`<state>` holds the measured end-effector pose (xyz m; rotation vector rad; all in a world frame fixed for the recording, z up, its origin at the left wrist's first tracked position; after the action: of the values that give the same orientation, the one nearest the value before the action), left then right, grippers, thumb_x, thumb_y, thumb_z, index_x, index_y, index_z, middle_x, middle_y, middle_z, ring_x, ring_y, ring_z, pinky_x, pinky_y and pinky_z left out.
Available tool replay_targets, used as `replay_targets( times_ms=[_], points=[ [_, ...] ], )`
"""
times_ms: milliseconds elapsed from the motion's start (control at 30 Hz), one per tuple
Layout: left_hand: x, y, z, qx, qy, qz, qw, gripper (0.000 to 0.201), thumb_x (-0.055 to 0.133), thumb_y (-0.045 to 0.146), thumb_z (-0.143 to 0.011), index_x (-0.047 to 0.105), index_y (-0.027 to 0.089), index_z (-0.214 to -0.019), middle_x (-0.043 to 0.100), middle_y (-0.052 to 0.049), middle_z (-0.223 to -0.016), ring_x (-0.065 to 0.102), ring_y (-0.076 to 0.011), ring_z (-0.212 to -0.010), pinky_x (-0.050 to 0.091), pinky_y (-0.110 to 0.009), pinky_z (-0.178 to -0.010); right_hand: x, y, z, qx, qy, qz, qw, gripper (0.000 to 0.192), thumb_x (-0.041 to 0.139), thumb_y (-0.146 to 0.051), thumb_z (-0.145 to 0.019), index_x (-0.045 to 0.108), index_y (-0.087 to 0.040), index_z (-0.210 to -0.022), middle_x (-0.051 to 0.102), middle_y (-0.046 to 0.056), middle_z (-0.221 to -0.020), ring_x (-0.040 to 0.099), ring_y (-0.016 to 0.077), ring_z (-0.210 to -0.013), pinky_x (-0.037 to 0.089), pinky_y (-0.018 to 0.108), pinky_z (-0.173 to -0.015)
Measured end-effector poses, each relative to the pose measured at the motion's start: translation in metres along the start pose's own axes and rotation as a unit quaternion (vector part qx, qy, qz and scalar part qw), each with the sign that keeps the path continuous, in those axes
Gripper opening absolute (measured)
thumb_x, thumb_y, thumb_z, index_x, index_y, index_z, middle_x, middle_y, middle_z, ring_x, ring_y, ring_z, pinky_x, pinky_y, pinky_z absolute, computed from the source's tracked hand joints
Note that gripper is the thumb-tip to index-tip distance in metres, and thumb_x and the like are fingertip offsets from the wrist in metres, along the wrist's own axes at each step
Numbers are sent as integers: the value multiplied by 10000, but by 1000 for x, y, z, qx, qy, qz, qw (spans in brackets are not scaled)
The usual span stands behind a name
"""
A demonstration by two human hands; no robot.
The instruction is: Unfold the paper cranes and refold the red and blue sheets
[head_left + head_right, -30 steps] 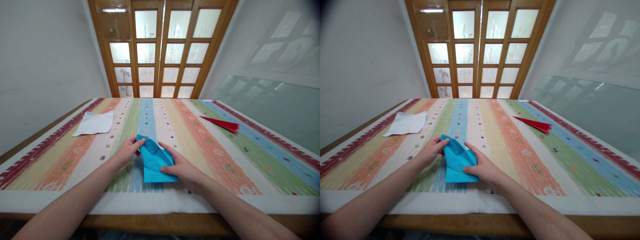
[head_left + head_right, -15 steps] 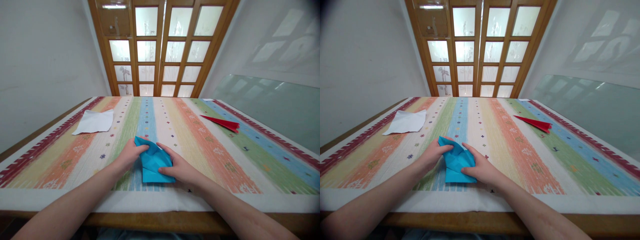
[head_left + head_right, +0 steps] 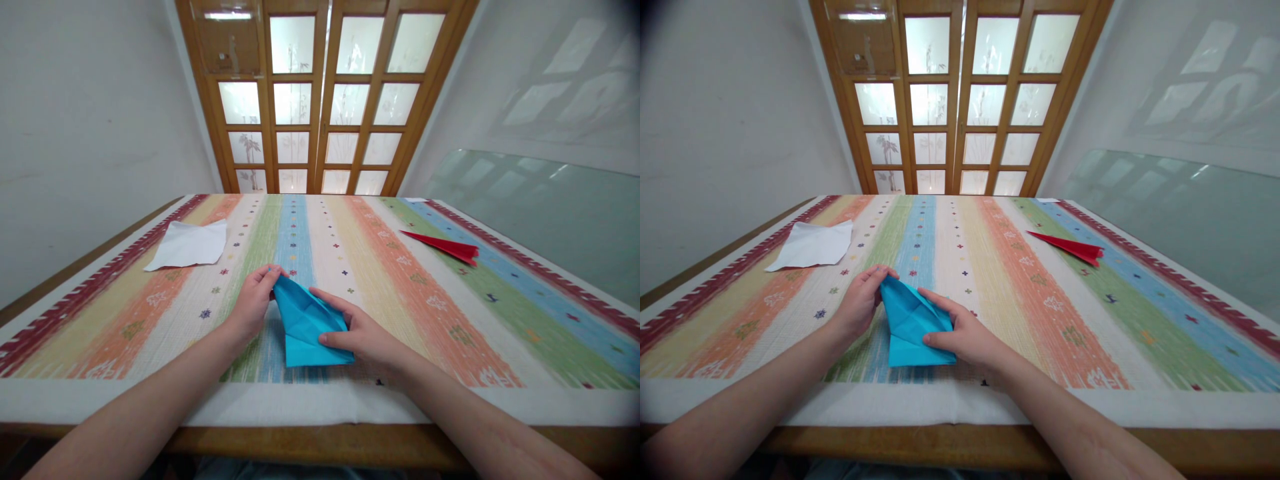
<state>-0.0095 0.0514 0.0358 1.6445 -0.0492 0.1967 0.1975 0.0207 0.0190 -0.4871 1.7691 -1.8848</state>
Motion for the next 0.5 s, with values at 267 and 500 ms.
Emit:
replay_targets(
  times_ms=[267, 500],
  points=[
    [9, -4, 8, -6, -35, 2, 999, 326, 735, 424, -817, 650, 199, -1037, 696, -83, -1124, 640, -212, -975, 499, -296, -791, 0, 0, -2, -37, 11, 45, 998, 733, 753, -252, -809, 500, -333, -1491, 547, 58, -1492, 608, 276, -1221, 516, 457, -1008],
    [10, -6, 11, 12, -62, 10, 998, 319, 617, 439, -903, 677, 198, -1104, 695, -104, -1199, 647, -257, -1092, 526, -372, -903, 0, 0, -2, -28, 15, 1, 999, 761, 761, -283, -796, 479, -329, -1501, 544, 64, -1490, 623, 283, -1191, 566, 438, -927]
  ],
)
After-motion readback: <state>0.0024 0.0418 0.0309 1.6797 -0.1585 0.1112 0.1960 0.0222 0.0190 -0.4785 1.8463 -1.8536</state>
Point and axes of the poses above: each hand's wrist, its own z-axis away from the middle knuckle, its own x-axis out of the palm, y = z × x, the point moved 5 cm from there along -z, towards the middle knuckle
